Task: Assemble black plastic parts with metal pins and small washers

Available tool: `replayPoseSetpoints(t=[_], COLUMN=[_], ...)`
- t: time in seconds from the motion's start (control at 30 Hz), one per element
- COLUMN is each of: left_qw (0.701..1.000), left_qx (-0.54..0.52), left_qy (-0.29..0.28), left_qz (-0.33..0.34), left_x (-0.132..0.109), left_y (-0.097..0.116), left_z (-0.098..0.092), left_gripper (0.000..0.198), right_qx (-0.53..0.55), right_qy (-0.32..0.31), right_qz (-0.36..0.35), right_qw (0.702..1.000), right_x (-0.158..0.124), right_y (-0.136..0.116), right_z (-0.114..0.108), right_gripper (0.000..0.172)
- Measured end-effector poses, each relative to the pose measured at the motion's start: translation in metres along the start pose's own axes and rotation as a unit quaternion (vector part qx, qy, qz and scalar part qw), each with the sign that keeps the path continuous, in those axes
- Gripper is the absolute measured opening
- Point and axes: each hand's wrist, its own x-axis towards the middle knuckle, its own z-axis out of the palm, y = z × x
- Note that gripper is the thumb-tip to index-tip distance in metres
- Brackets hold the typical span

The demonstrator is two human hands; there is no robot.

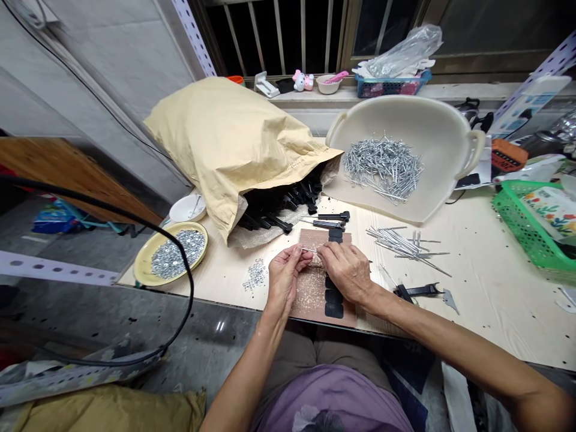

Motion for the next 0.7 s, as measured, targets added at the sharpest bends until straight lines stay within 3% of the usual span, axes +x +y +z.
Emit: replayPoseSetpoints(t=[0.4, 0.53, 0.7], left_qw=[0.999, 0.995, 0.982], left_qx=[0.041, 0.094, 0.175], left_qy=[-0.013, -0.033, -0.041], left_qz=[0.018, 0.024, 0.061], left_x=[0.000, 0.001, 0.002], left_y=[0.000, -0.001, 0.001], left_z=[-0.003, -0.011, -0.017], left_gripper=[0.028, 0.027, 0.027], right_qx=[0.038, 0.106, 0.236], right_qy=[-0.019, -0.037, -0.110], right_qz=[-0.026, 0.019, 0.077], right_qw=[0.999, 0.994, 0.962], right_x=[0.007, 0.006, 0.007], right_y=[0.003, 0.004, 0.009], right_z=[-0.002, 0.001, 0.001], right_gripper=[0.024, 0.026, 0.028])
